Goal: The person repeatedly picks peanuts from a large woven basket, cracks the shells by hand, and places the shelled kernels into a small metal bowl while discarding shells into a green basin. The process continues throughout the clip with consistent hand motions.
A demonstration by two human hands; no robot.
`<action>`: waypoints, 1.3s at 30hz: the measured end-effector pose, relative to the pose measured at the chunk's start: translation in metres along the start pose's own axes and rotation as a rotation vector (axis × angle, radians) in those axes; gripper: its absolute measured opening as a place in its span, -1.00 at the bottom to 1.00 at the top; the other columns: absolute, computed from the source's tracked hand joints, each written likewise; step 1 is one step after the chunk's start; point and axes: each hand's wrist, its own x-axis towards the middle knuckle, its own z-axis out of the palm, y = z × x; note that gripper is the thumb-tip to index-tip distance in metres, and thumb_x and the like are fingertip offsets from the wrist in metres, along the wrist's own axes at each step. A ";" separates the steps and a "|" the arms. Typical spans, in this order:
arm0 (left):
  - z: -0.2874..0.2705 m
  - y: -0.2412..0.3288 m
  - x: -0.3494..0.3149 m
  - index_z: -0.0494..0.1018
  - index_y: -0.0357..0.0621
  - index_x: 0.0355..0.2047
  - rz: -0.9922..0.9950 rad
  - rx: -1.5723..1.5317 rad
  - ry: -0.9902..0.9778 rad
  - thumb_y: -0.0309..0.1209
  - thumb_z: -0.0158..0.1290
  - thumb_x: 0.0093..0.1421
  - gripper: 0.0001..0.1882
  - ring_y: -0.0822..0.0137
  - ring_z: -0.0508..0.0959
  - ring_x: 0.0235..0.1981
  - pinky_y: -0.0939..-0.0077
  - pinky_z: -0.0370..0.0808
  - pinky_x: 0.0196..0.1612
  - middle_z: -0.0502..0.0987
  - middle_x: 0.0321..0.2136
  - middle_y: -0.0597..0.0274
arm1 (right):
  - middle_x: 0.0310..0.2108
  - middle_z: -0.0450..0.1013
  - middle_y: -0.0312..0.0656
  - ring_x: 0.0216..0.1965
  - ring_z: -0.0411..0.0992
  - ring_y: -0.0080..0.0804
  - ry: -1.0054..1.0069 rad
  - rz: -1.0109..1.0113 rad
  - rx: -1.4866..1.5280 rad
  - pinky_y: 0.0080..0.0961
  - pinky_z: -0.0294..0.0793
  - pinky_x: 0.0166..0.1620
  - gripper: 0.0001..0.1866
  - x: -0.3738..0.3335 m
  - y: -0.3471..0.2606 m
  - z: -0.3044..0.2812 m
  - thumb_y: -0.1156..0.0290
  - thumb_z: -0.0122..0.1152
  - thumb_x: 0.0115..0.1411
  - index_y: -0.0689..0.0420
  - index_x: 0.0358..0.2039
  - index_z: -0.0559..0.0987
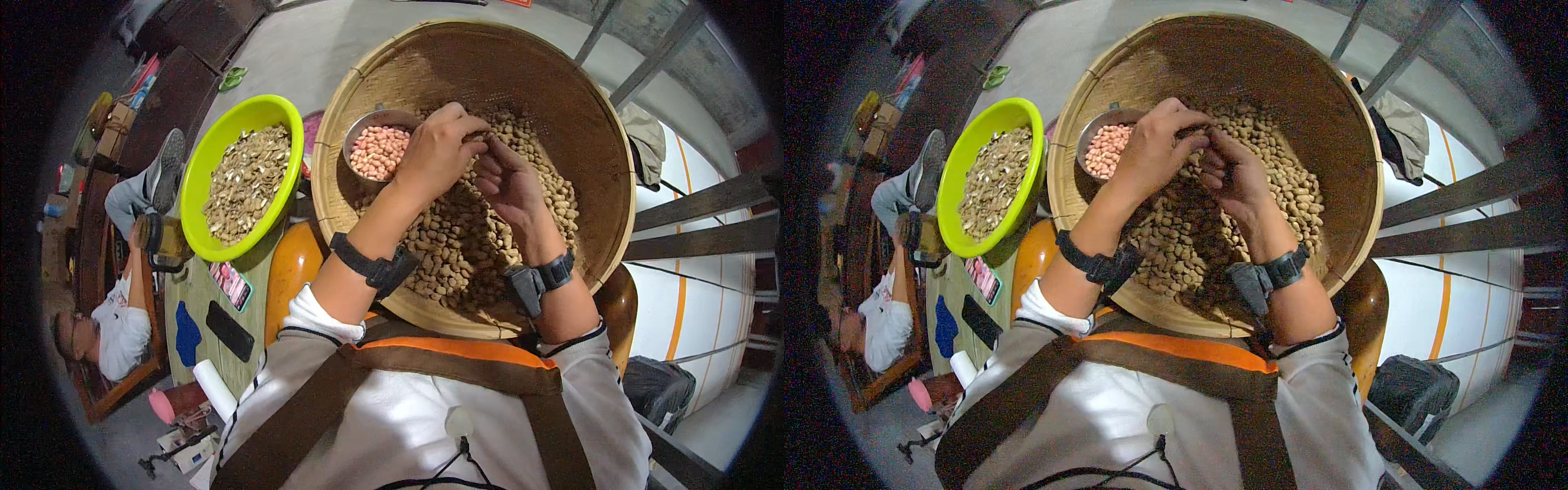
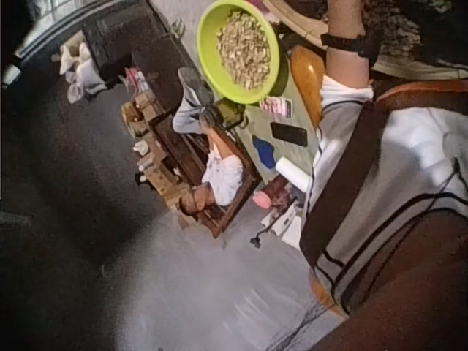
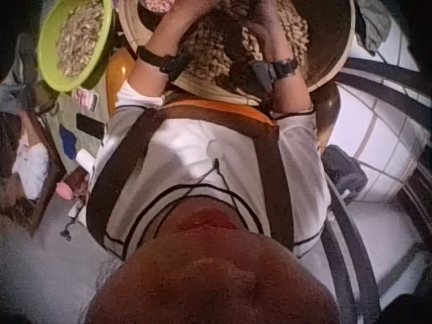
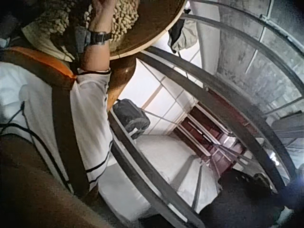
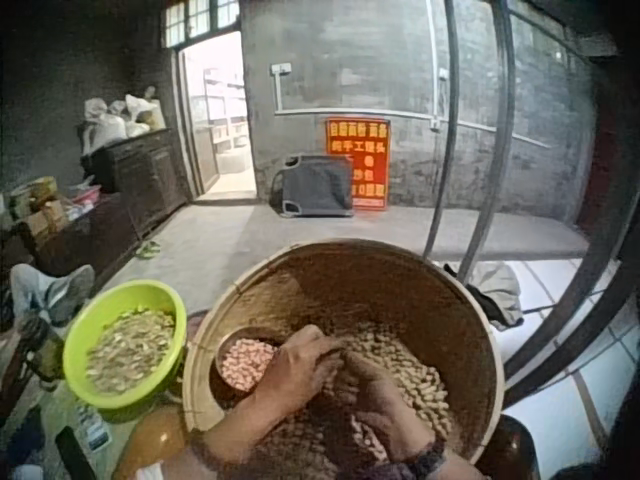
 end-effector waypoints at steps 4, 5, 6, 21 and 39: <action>-0.026 -0.006 0.000 0.56 -0.19 -0.33 -0.026 -0.006 0.067 -0.48 0.24 -0.02 -0.79 0.16 0.54 -0.31 0.36 0.47 -0.21 0.51 -0.41 0.11 | -0.62 0.01 -0.48 -0.61 0.00 -0.71 -0.240 -0.051 -0.059 -0.71 -0.04 -0.61 -0.58 -0.005 -0.002 0.006 0.26 -0.04 0.34 0.15 0.16 0.35; -0.041 -0.012 -0.005 0.57 -0.17 -0.31 -0.029 0.023 0.114 -0.48 0.23 -0.03 -0.78 0.20 0.54 -0.30 0.39 0.46 -0.19 0.52 -0.40 0.13 | -0.63 0.01 -0.48 -0.62 0.00 -0.71 -0.150 -0.078 -0.115 -0.69 -0.05 -0.62 -0.59 -0.006 -0.003 0.007 0.26 -0.04 0.34 0.15 0.13 0.37; -0.062 -0.022 -0.009 0.58 -0.18 -0.31 0.005 0.077 0.162 -0.47 0.23 -0.03 -0.78 0.24 0.55 -0.30 0.44 0.47 -0.17 0.55 -0.38 0.15 | -0.64 0.01 -0.48 -0.64 0.00 -0.70 -0.084 -0.106 -0.166 -0.68 -0.05 -0.62 -0.61 -0.006 -0.004 0.007 0.25 -0.03 0.34 0.16 0.11 0.40; -0.178 -0.058 -0.097 0.57 -0.20 -0.24 -0.357 0.526 0.154 -0.37 0.18 0.08 -0.76 0.13 0.58 -0.23 0.34 0.47 -0.11 0.58 -0.28 0.07 | -0.66 0.01 -0.47 -0.63 -0.03 -0.66 0.094 -0.116 0.028 -0.66 -0.03 -0.60 -0.82 0.012 -0.004 -0.014 0.25 0.11 0.29 0.08 -0.30 0.43; -0.015 -0.020 -0.088 0.51 -0.19 -0.28 -0.091 0.394 -0.524 -0.58 0.14 -0.08 -0.72 -0.03 0.54 -0.25 0.14 0.49 -0.25 0.50 -0.34 0.01 | -0.67 -0.06 -0.52 -0.66 -0.08 -0.70 0.097 -0.179 -0.093 -0.69 -0.10 -0.62 -0.78 0.010 -0.003 -0.011 0.34 0.11 0.29 0.13 -0.09 0.47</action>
